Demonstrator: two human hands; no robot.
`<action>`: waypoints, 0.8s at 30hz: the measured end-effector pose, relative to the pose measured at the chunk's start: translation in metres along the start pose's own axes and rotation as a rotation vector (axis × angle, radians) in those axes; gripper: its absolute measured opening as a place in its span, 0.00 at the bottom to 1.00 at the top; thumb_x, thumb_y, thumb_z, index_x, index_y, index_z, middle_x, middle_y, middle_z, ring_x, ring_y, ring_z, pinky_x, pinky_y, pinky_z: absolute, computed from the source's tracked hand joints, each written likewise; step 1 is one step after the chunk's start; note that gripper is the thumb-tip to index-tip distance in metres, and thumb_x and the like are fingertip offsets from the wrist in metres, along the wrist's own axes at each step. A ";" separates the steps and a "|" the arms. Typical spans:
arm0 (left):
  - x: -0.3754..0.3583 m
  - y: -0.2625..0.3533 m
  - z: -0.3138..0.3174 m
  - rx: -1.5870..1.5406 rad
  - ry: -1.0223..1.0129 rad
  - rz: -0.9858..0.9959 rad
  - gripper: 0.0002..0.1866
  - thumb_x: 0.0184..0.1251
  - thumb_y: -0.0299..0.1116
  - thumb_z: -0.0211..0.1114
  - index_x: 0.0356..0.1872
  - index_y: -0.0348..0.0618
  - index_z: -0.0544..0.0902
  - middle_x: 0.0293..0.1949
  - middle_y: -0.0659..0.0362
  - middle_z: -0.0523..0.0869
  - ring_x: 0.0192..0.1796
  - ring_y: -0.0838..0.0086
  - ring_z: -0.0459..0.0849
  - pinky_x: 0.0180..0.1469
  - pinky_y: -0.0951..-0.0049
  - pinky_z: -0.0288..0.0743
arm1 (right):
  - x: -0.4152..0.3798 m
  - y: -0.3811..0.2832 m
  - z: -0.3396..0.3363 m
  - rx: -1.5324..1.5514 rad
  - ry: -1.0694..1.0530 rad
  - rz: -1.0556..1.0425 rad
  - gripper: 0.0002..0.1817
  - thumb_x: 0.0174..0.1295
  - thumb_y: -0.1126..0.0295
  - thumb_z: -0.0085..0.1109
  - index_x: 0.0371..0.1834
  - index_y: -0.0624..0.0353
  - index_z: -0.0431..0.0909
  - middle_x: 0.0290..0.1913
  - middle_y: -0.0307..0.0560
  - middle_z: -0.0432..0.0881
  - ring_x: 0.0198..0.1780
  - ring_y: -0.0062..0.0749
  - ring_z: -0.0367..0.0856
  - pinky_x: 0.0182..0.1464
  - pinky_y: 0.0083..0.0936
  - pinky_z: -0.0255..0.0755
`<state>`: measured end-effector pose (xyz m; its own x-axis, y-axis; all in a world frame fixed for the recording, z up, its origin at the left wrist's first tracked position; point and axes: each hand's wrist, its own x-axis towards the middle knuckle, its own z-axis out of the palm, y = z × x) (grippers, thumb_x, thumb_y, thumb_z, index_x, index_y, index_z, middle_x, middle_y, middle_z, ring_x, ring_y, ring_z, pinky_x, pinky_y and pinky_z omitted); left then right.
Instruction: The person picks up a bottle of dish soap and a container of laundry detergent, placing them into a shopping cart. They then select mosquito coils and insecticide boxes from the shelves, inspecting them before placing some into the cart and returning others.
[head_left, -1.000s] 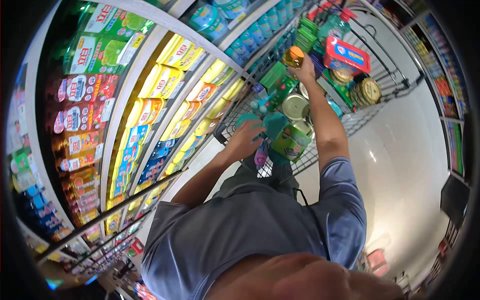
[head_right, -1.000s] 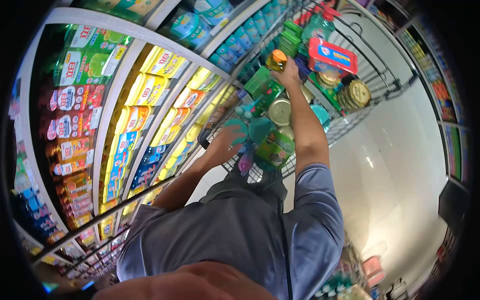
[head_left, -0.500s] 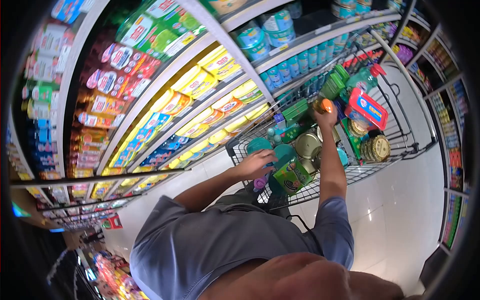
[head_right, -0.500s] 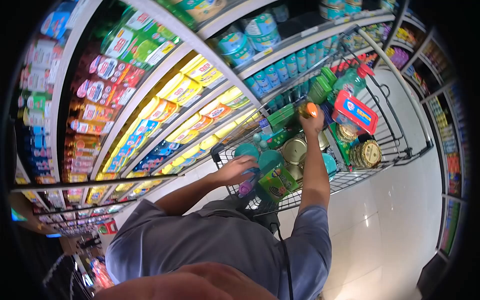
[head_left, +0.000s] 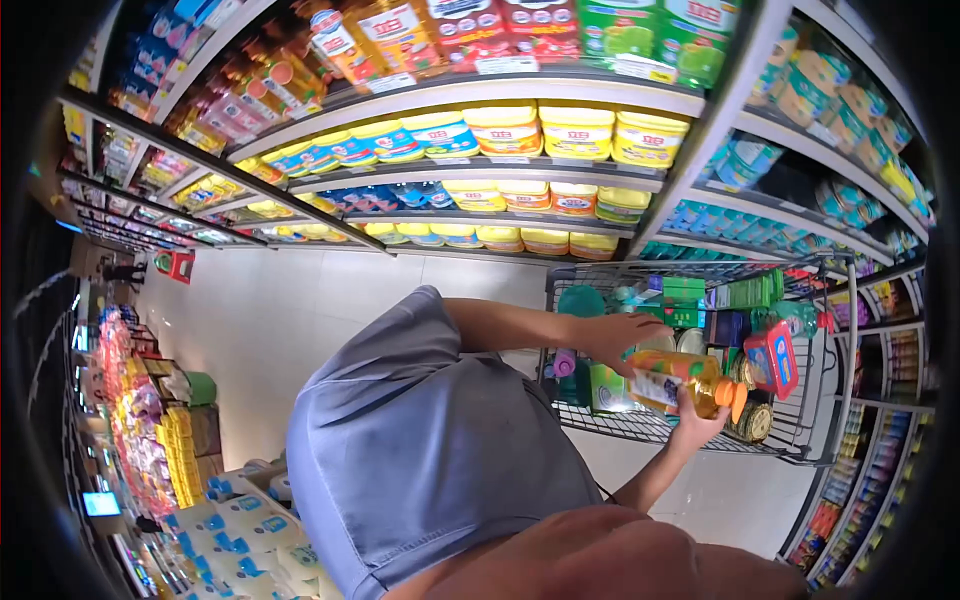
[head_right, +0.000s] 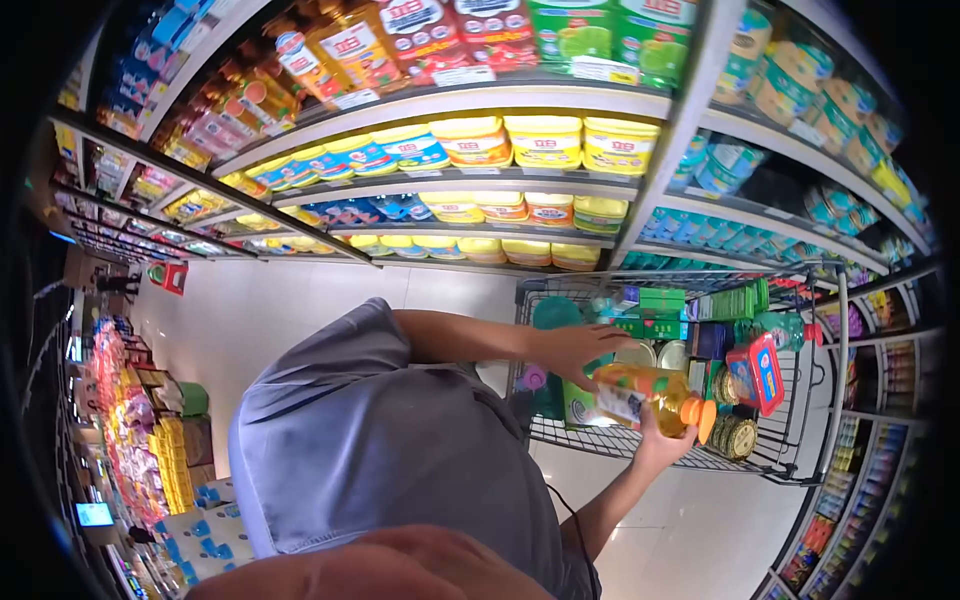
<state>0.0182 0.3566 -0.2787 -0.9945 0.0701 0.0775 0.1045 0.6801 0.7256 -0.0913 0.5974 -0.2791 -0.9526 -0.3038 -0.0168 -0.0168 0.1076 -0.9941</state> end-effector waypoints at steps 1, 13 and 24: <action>-0.005 -0.002 -0.009 -0.112 -0.038 0.022 0.53 0.52 0.51 0.77 0.76 0.39 0.60 0.72 0.45 0.66 0.73 0.49 0.67 0.74 0.54 0.61 | -0.011 -0.014 0.009 0.129 -0.061 -0.003 0.46 0.42 0.82 0.80 0.69 0.67 0.69 0.62 0.50 0.78 0.60 0.34 0.79 0.64 0.33 0.72; -0.213 -0.069 -0.191 -0.370 0.100 -0.025 0.50 0.40 0.51 0.83 0.65 0.38 0.70 0.53 0.46 0.84 0.56 0.52 0.85 0.57 0.61 0.77 | -0.107 -0.159 0.287 0.162 -0.454 -0.252 0.41 0.42 0.71 0.85 0.62 0.65 0.73 0.53 0.47 0.82 0.52 0.32 0.83 0.60 0.32 0.76; -0.366 -0.129 -0.367 -0.512 0.582 -0.045 0.47 0.43 0.46 0.84 0.64 0.38 0.71 0.56 0.52 0.83 0.58 0.68 0.84 0.63 0.65 0.75 | -0.131 -0.276 0.536 0.265 -0.839 -0.414 0.38 0.62 0.58 0.70 0.69 0.68 0.67 0.63 0.48 0.77 0.63 0.30 0.74 0.67 0.28 0.65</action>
<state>0.3689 -0.0247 -0.1491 -0.8517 -0.4403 0.2841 0.1924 0.2415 0.9511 0.2013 0.1001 -0.0599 -0.3586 -0.8569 0.3704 -0.1346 -0.3451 -0.9289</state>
